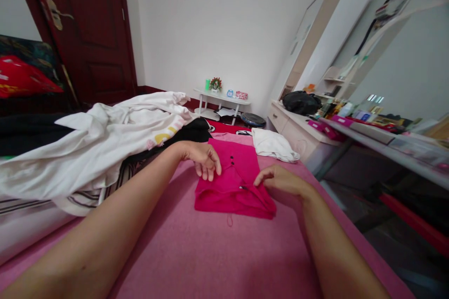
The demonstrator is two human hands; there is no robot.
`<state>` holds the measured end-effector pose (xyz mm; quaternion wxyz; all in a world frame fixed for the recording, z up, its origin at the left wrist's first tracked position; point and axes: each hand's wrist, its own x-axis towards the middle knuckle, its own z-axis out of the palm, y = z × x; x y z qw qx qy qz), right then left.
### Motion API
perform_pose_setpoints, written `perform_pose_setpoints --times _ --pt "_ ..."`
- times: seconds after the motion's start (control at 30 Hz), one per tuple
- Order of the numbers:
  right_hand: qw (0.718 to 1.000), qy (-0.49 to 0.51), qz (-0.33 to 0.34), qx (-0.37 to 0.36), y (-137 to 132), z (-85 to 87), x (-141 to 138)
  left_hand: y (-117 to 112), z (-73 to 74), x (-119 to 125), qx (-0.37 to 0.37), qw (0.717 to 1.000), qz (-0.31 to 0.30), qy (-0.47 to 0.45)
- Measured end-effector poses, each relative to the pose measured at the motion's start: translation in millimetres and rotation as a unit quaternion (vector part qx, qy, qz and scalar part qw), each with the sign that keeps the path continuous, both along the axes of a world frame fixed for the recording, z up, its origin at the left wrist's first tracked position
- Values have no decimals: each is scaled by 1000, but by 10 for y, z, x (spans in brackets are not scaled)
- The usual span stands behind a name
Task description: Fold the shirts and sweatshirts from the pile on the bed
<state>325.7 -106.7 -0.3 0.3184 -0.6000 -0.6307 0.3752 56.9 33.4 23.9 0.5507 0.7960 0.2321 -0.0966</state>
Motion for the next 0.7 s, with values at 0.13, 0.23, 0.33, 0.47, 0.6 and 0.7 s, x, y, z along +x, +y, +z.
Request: perform_pose_setpoints --times 0.13,0.23,0.33,0.47,0.6,0.7 --pt "988 4 -156 15 69 -56 101 68 -67 7 119 977 167 61" --pt "973 -51 -224 -15 117 -206 119 141 -172 4 189 947 239 105" --pt "966 -95 -239 -14 152 -339 75 141 -242 41 174 948 232 131" --pt "950 -168 -254 69 226 -427 -36 42 -266 154 176 963 174 111" --pt "927 -211 -277 137 316 -437 -161 -83 -242 293 235 949 212 -1" --pt "936 -154 -267 173 331 -352 -308 -241 -163 414 239 938 237 -83"
